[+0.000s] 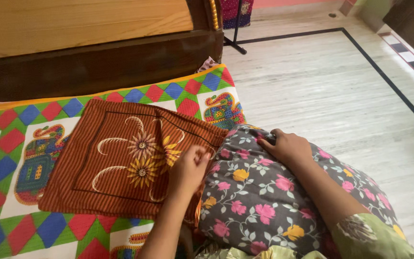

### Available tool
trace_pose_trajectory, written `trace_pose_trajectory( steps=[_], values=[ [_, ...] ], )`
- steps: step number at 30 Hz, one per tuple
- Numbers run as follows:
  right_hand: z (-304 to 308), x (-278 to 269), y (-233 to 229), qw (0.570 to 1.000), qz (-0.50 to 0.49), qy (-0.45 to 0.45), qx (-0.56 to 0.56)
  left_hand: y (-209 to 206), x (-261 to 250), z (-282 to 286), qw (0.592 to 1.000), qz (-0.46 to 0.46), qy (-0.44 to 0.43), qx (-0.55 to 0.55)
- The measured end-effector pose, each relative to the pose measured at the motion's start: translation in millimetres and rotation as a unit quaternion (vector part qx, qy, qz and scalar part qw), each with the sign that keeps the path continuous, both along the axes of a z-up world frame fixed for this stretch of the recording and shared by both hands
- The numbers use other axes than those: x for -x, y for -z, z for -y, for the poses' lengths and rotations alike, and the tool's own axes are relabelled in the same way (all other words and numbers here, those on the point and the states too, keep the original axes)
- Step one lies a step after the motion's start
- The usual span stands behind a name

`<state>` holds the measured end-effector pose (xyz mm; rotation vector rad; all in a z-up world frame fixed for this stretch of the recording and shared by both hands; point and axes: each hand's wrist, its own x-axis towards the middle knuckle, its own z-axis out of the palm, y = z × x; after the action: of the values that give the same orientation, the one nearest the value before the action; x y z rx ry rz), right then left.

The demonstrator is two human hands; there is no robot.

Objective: The person picks up a brown striped pillowcase from a drawer, unfolds it, and places it on a bed. They then pick up a floral pillow insert and insert it into the pillowcase, adjusting the fabric to fit the pillow and smoothing the surface.

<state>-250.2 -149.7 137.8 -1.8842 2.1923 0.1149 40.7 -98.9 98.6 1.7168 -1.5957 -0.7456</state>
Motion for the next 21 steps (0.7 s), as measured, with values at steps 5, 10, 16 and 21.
trace_pose_trajectory(
  steps=[5,10,16,21],
  values=[
    [-4.9,-0.4,-4.9,1.0,-0.009,0.009,0.002,54.7,15.0,76.6,0.989,0.059,0.125,-0.042],
    [-9.2,-1.8,-10.1,1.0,-0.005,0.017,0.012,126.6,30.1,112.3,0.979,0.138,0.133,-0.068],
    [-7.5,-1.6,-12.6,1.0,0.005,0.016,0.012,199.6,39.8,138.2,0.969,0.211,0.117,-0.053],
    [-6.3,1.2,-8.9,1.0,0.007,0.017,0.013,199.7,39.3,147.1,0.963,0.243,0.087,-0.076]
  ],
)
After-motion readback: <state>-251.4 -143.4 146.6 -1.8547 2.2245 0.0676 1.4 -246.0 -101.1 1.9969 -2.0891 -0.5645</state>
